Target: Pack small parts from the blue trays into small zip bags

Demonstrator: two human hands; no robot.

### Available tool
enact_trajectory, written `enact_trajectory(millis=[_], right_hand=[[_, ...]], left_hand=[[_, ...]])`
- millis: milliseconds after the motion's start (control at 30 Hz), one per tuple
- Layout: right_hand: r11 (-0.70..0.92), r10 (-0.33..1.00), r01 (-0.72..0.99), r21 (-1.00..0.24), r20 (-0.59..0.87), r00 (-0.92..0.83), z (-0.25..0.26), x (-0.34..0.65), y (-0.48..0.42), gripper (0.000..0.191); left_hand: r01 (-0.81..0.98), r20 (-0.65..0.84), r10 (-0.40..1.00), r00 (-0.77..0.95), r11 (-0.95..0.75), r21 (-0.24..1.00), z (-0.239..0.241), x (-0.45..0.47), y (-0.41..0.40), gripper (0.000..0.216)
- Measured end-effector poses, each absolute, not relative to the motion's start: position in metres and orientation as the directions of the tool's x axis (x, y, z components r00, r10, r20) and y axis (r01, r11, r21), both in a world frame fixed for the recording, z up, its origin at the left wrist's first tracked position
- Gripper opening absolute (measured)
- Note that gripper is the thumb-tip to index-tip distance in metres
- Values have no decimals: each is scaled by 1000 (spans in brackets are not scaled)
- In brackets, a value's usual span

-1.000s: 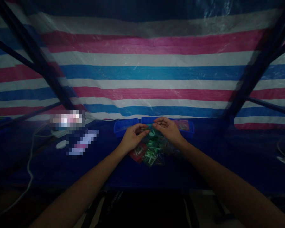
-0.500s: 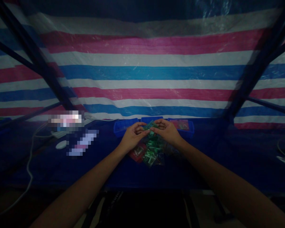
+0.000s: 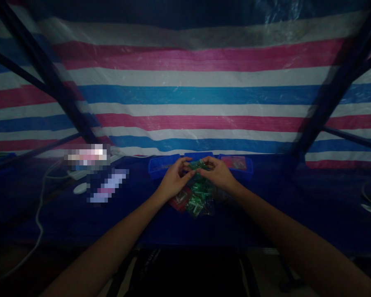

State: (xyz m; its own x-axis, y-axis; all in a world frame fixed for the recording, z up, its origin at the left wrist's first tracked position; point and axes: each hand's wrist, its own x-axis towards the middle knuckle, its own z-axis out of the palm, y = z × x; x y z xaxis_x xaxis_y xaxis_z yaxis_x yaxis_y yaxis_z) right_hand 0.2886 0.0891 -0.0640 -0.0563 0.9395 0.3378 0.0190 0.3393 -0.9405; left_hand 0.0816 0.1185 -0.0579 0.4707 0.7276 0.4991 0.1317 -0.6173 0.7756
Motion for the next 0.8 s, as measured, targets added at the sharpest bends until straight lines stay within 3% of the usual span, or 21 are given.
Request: enact_trajectory(millis=[100, 200, 333, 433, 500, 700, 800], right_hand=[[384, 919, 116, -916, 391, 44, -63, 290, 90, 25], [446, 867, 238, -863, 482, 123, -64, 290, 91, 22], [510, 854, 238, -827, 521, -19, -66, 286, 88, 27], [521, 852, 189, -832, 494, -176, -66, 281, 82, 43], [506, 857, 190, -841, 467, -216, -65, 279, 80, 43], [509, 847, 294, -809, 532, -3, -63, 282, 82, 34], [498, 862, 259, -828, 506, -38, -64, 284, 83, 38]], left_hand=[[262, 561, 699, 443, -699, 665, -55, 81, 115, 34], [246, 545, 684, 485, -705, 666, -52, 81, 111, 31], [180, 493, 684, 538, -664, 726, -51, 82, 109, 43], [248, 514, 694, 504, -686, 684, -52, 80, 113, 43], [301, 531, 714, 456, -685, 663, -54, 78, 118, 37], [295, 523, 748, 409, -650, 700, -56, 74, 123, 29], [238, 479, 757, 445, -615, 751, -55, 76, 119, 41]])
